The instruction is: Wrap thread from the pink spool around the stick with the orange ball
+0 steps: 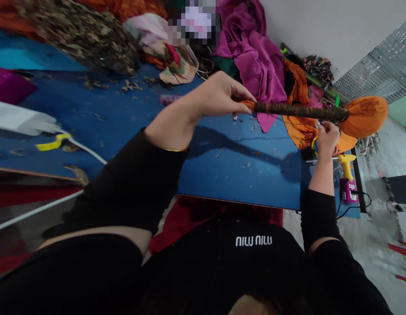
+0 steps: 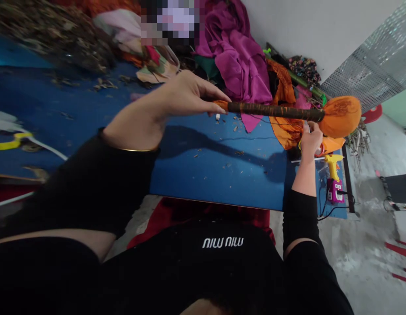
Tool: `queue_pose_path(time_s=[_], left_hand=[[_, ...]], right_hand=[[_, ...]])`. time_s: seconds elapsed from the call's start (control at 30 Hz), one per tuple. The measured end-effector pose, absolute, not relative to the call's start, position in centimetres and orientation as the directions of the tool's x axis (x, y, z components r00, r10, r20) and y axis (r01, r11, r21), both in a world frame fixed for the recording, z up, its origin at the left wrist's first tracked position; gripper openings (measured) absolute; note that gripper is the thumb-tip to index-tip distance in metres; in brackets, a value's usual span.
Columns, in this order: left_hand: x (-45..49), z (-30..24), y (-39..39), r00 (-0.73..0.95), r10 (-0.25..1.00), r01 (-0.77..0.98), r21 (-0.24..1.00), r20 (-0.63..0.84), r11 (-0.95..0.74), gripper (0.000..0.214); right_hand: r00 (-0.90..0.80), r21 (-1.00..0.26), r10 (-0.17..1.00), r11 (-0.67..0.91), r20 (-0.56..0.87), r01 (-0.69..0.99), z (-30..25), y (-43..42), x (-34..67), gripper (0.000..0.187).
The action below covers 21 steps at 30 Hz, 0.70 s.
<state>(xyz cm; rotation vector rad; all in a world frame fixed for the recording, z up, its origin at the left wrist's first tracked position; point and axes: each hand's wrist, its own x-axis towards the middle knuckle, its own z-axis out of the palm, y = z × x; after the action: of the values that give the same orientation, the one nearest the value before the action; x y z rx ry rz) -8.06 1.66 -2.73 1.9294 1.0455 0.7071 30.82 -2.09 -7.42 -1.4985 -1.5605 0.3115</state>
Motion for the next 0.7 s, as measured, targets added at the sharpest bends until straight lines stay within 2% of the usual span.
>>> queue_pose_path(time_s=[0.1,0.17,0.3,0.37,0.43,0.53,0.6,0.7], left_hand=[[-6.0,-3.3,0.9,0.486,0.869,0.289,0.921,0.095,-0.262,0.028],[-4.9,-3.6,0.4,0.486,0.868,0.240,0.940,0.100,-0.242,0.023],[-4.0,-4.0,-0.3,0.504,0.860,0.180,0.963,0.083,-0.198,0.015],[-3.9,-4.1,-0.3,0.503,0.861,0.155,0.973,0.072,-0.172,0.014],[-3.9,-4.3,-0.2,0.489,0.870,0.132,0.979,0.071,-0.154,0.014],[-3.7,-4.8,0.1,0.466,0.882,0.126,0.983,0.062,-0.136,0.014],[-3.4,-5.2,0.2,0.457,0.888,0.145,0.981,0.050,-0.130,0.014],[-2.8,-5.7,0.1,0.477,0.878,0.186,0.973,0.031,-0.136,0.016]], right_hand=[[0.224,-0.690,0.851,0.203,0.476,0.695,-8.2,-2.3,27.7,0.040],[0.195,-0.712,0.863,0.235,0.467,0.662,-9.0,-2.6,24.7,0.042],[-0.099,-0.823,0.944,0.324,0.315,0.466,-10.0,-4.0,19.1,0.049],[-0.202,-0.832,0.942,0.331,0.267,0.446,-9.6,-5.0,17.5,0.051],[-0.190,-0.789,0.929,0.370,0.317,0.491,-8.9,-6.0,16.8,0.051],[-0.095,-0.687,0.837,0.503,0.539,0.525,-7.6,-7.1,16.4,0.048],[-0.069,-0.684,0.787,0.572,0.613,0.453,-7.3,-7.4,16.1,0.044],[-0.050,-0.798,0.825,0.558,0.563,0.225,-7.5,-7.2,15.4,0.047]])
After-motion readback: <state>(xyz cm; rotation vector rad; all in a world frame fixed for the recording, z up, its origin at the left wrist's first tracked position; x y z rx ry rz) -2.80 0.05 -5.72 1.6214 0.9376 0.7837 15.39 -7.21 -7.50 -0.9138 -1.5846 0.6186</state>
